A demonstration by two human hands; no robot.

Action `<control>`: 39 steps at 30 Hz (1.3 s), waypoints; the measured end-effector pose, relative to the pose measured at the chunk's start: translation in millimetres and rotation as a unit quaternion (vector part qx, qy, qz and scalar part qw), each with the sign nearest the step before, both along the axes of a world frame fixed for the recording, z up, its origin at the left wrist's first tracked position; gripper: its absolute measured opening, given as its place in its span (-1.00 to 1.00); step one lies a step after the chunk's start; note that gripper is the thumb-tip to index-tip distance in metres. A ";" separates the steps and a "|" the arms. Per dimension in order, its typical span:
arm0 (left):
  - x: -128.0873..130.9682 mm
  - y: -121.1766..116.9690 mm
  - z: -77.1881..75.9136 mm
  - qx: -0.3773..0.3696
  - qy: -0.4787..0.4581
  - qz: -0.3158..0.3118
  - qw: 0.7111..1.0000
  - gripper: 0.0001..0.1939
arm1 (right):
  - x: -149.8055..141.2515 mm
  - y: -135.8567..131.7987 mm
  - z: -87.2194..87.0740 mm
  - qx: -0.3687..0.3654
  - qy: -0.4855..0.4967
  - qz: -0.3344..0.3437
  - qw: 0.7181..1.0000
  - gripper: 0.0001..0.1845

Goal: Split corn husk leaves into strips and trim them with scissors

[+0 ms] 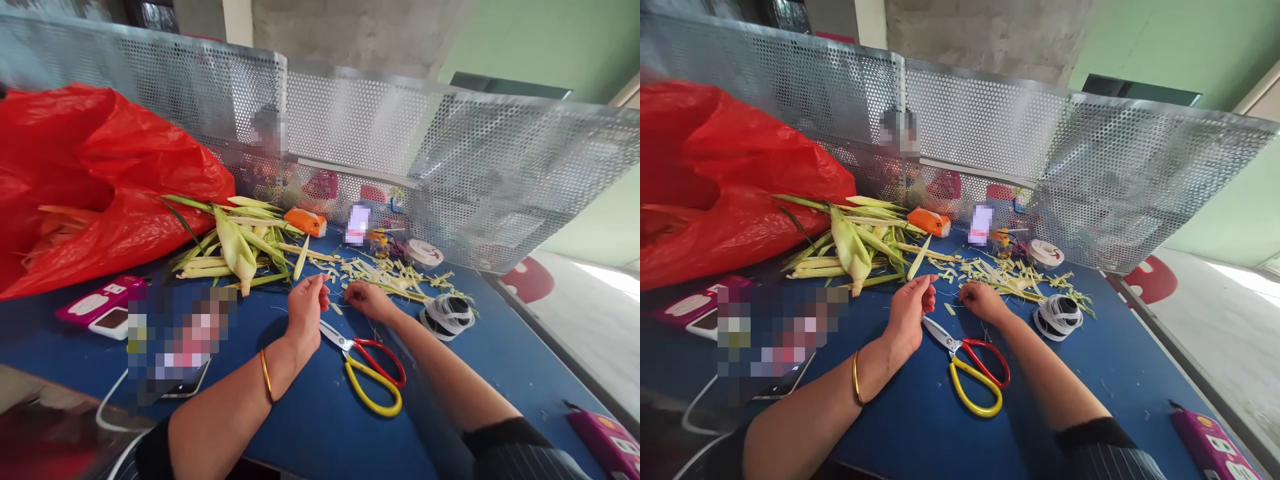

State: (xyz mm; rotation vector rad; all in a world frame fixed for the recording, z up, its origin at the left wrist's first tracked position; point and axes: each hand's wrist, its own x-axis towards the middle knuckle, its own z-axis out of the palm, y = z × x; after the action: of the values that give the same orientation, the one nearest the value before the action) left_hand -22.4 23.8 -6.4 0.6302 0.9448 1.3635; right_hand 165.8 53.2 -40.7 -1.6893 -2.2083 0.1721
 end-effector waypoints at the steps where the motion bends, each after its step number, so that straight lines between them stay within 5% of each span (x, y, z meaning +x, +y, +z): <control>1: -1.1 1.4 0.6 -0.003 -0.006 0.004 1.000 -0.64 | 4.7 6.7 1.7 0.018 0.001 -0.029 0.999 -0.76; 5: -3.0 2.7 2.0 -0.010 -0.021 0.015 1.000 -0.66 | 6.4 8.5 8.7 0.091 0.013 -0.089 0.992 -0.72; 10: 1.0 -4.4 1.8 -0.011 -0.025 -0.008 1.000 -0.71 | -17.4 -9.8 0.6 0.051 -0.060 0.152 0.985 -0.91; 16: 4.4 -11.1 1.0 -0.032 -0.004 -0.042 0.999 -0.76 | -11.4 16.5 3.5 0.121 -0.106 -0.031 0.987 -0.68; 23: 4.9 -8.5 -2.1 -0.016 0.015 -0.061 0.998 -0.77 | -72.6 58.8 -14.2 0.069 -0.139 0.167 0.974 -0.51; 28: 5.3 -9.5 -4.5 -0.034 0.023 -0.082 0.996 -0.78 | -32.3 73.3 -21.8 0.061 -0.134 0.082 0.986 -0.50; 32: 4.8 -12.5 -2.9 -0.039 0.017 -0.111 0.993 -0.78 | 34.3 53.9 -10.0 0.077 -0.118 -0.034 0.989 -0.60; 34: 3.9 -12.2 -1.5 -0.037 0.011 -0.108 0.993 -0.78 | 44.5 33.1 -3.9 0.093 -0.107 -0.055 0.988 -0.57; 36: 3.1 -10.6 -0.8 -0.031 0.007 -0.097 0.995 -0.77 | 33.3 8.2 -1.5 0.089 -0.074 -0.021 0.993 -0.54; 39: 2.8 -8.7 -1.4 -0.022 0.005 -0.084 0.996 -0.74 | -3.8 -22.4 -6.0 -0.004 0.096 0.154 0.983 -0.51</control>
State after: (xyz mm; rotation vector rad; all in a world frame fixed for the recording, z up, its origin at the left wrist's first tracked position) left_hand -19.6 15.1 -7.8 0.6681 0.9068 1.1893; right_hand 162.1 30.8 -46.7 -1.2660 -2.3072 0.4030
